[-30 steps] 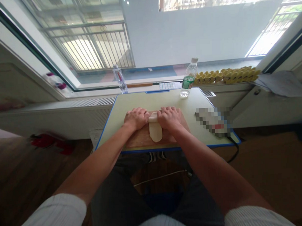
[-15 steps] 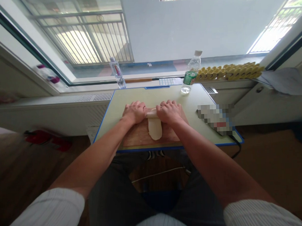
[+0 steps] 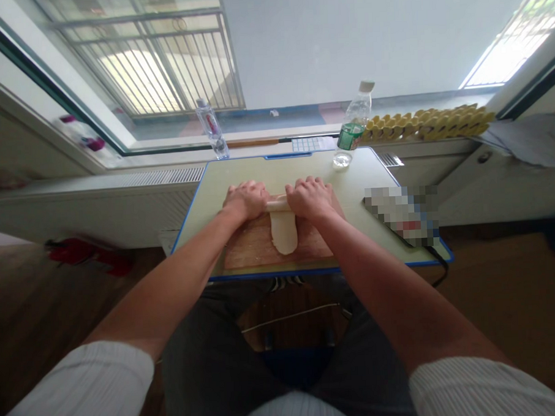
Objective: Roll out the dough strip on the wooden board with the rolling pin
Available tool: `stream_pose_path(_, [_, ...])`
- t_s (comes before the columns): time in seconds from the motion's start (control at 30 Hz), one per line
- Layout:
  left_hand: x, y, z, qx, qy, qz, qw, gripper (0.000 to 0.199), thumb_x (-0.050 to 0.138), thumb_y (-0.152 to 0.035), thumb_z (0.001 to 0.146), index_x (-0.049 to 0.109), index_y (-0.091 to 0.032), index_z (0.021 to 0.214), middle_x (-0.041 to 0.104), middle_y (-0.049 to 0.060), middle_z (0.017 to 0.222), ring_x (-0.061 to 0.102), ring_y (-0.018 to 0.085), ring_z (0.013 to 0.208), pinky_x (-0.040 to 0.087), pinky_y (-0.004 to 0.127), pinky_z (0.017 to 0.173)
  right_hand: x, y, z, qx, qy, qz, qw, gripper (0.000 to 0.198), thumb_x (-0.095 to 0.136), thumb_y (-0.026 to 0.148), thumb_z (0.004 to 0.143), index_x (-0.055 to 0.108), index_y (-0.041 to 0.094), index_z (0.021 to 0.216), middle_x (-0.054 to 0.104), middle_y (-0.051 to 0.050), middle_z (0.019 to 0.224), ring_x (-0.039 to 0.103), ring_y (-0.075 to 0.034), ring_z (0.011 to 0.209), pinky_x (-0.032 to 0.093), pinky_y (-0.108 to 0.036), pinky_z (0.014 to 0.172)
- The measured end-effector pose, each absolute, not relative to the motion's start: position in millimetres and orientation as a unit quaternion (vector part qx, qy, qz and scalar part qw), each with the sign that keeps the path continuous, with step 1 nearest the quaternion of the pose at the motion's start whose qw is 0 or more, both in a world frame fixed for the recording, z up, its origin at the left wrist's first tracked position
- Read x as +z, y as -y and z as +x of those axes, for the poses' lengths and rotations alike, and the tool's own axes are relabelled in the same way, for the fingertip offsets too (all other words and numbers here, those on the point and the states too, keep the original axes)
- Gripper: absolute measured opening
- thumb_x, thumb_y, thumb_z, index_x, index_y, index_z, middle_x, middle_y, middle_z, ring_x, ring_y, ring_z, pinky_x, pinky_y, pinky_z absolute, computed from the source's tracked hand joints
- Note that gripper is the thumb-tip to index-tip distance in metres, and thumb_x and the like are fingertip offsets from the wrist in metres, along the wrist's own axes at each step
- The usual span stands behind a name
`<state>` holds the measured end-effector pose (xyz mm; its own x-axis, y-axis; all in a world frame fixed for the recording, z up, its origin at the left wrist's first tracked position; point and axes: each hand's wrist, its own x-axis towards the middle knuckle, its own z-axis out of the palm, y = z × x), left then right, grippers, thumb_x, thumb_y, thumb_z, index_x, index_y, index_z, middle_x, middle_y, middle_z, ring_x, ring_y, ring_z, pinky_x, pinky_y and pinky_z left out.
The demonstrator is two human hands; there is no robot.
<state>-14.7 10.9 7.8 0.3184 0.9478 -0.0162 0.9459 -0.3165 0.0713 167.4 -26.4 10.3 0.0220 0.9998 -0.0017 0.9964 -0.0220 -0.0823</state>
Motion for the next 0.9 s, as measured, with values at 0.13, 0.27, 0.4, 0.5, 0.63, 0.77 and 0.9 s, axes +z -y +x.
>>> stream_pose_path(0.13, [7,-15,-15,0.01,-0.586,0.81,0.038,0.054,0.027,-0.04,0.107,0.07,-0.021,0.134,0.07,0.018,0.145,0.064,0.034,0.136,0.048,0.057,0.113,8,21,168,0.017,0.686,-0.725,0.059,0.059,0.028,0.049,0.113,0.071,0.014,0.134,0.068,-0.023,0.141,0.058,-0.038,0.132,0.046,-0.052,0.108])
stream_pose_path(0.27, [6,-21,-15,0.004,-0.587,0.808,0.045,0.054,0.027,-0.041,0.107,0.069,-0.021,0.136,0.069,0.017,0.147,0.064,0.035,0.136,0.048,0.058,0.113,8,18,169,0.021,0.689,-0.722,0.058,0.06,0.029,0.049,0.113,0.072,0.013,0.134,0.069,-0.024,0.142,0.058,-0.038,0.133,0.046,-0.053,0.109])
stream_pose_path(0.4, [7,-26,-15,0.002,-0.589,0.807,0.054,0.054,0.028,-0.04,0.107,0.071,-0.022,0.134,0.072,0.016,0.146,0.067,0.033,0.134,0.049,0.056,0.113,8,13,170,0.033,0.684,-0.726,0.065,0.06,0.029,0.051,0.113,0.074,0.017,0.133,0.07,-0.022,0.142,0.059,-0.037,0.132,0.046,-0.053,0.109])
stream_pose_path(0.5, [9,-28,-14,0.003,-0.589,0.806,0.06,0.055,0.028,-0.039,0.107,0.073,-0.021,0.133,0.073,0.017,0.145,0.069,0.034,0.132,0.05,0.055,0.113,7,7,171,0.039,0.682,-0.726,0.075,0.061,0.029,0.053,0.112,0.076,0.017,0.129,0.071,-0.021,0.141,0.061,-0.037,0.13,0.047,-0.053,0.108])
stream_pose_path(0.63, [11,-31,-13,-0.006,-0.589,0.806,0.059,0.056,0.029,-0.039,0.106,0.075,-0.021,0.133,0.075,0.017,0.143,0.07,0.035,0.131,0.051,0.054,0.112,6,-1,172,0.052,0.679,-0.728,0.078,0.064,0.029,0.054,0.111,0.079,0.016,0.124,0.073,-0.022,0.139,0.064,-0.038,0.128,0.047,-0.053,0.108])
stream_pose_path(0.77, [11,-37,-12,0.002,-0.595,0.801,0.057,0.056,0.033,-0.041,0.105,0.08,-0.02,0.128,0.078,0.019,0.136,0.073,0.036,0.126,0.054,0.052,0.109,6,-8,172,0.073,0.67,-0.734,0.081,0.067,0.03,0.058,0.11,0.081,0.015,0.122,0.074,-0.022,0.139,0.066,-0.037,0.127,0.047,-0.051,0.109])
stream_pose_path(0.9, [11,-41,-11,0.022,-0.61,0.79,0.057,0.057,0.037,-0.044,0.104,0.082,-0.017,0.125,0.079,0.021,0.13,0.075,0.036,0.121,0.057,0.048,0.106,7,-14,172,0.091,0.657,-0.743,0.088,0.071,0.031,0.062,0.109,0.08,0.013,0.126,0.074,-0.025,0.137,0.067,-0.038,0.127,0.047,-0.051,0.11])
